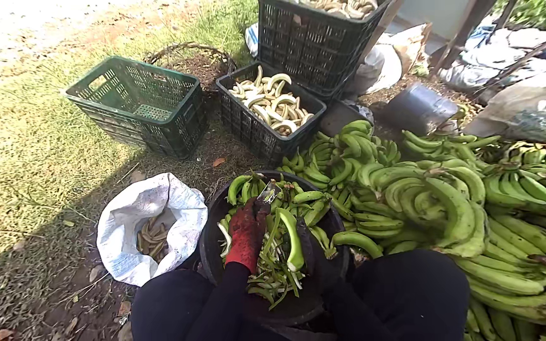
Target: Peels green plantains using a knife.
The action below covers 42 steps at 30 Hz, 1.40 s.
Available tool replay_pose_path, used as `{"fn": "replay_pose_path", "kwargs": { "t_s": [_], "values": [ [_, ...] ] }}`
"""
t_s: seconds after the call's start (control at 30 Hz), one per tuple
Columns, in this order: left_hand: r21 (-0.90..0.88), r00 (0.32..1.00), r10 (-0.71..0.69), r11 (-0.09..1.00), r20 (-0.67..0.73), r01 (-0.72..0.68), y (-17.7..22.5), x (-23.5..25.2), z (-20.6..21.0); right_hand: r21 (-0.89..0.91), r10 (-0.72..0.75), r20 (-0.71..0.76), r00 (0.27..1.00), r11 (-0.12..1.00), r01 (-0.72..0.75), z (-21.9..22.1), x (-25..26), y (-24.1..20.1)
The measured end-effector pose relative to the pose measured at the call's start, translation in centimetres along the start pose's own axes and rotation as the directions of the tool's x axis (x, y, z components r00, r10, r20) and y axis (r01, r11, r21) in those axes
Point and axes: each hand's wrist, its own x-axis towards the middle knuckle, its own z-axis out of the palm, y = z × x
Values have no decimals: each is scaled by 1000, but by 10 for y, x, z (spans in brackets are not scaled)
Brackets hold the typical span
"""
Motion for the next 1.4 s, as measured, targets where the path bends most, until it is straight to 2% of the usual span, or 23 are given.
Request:
{"fn": "replay_pose_path", "kwargs": {
  "t_s": [0.07,0.1,0.17,0.23,0.3,0.37,0.4,0.43,0.47,0.5,0.53,0.57,0.6,0.7,0.77,0.83,0.9,0.97,1.03,1.13,1.27,1.33,1.4],
  "values": [
    [-106,993,86,991,78,-78,-2,-8,-3,-39,-2,-12,1000,999,1,-10,9,-4],
    [-172,977,130,980,167,-101,-1,-15,-5,-44,-23,-51,998,999,21,-13,16,-10],
    [-294,908,200,951,367,-90,5,-33,-9,-122,-154,-133,979,983,138,-21,29,-24],
    [-358,841,246,931,483,-66,10,-50,-10,-216,-307,-169,937,939,268,-28,38,-37],
    [-357,828,264,930,495,-83,11,-58,-10,-204,-359,-150,921,923,327,-31,47,-45],
    [-305,856,259,944,448,-126,8,-55,-7,-103,-319,-78,945,945,310,-25,45,-47],
    [-237,880,254,957,400,-169,7,-51,-6,9,-255,-18,967,967,256,-18,40,-45],
    [-131,913,245,968,327,-213,7,-46,-6,127,-135,44,990,984,128,-11,34,-41],
    [-5,946,233,971,226,-238,7,-38,-6,220,4,133,991,975,-34,-4,26,-35],
    [104,969,218,968,120,-230,6,-30,-6,273,128,281,951,940,-207,-6,24,-24],
    [171,981,191,966,38,-195,4,-22,-7,266,215,393,894,904,-335,-7,22,-12],
    [204,988,154,968,-10,-149,2,-15,-8,222,260,452,853,894,-389,-10,21,-2],
    [198,993,112,974,-25,-105,2,-10,-11,158,283,447,848,908,-387,-12,18,2],
    [84,990,138,987,3,-138,3,-16,-14,163,195,412,890,945,-282,-26,27,11],
    [-27,973,194,981,125,-192,8,-31,-10,254,42,283,958,960,-117,-28,42,9],
    [-105,944,235,971,230,-216,12,-49,-4,361,-130,190,973,931,54,-28,56,-4],
    [-140,930,254,965,266,-224,16,-62,1,452,-201,73,977,880,147,-15,60,-27],
    [-161,934,273,957,229,-241,17,-69,3,387,-256,-170,952,871,303,-5,63,-44],
    [-151,944,281,954,172,-257,19,-69,3,304,-291,-355,888,863,404,2,69,-53],
    [-142,959,214,972,187,-189,22,-67,0,229,-343,-472,812,842,489,9,69,-58],
    [-123,962,150,985,230,-124,20,-57,-1,34,-404,-433,806,886,463,16,62,-56],
    [-99,967,151,986,205,-133,16,-46,1,-102,-408,-260,875,913,395,15,51,-51],
    [-46,973,139,990,183,-133,12,-30,-2,-209,-285,24,958,936,283,9,39,-42]
  ]
}}
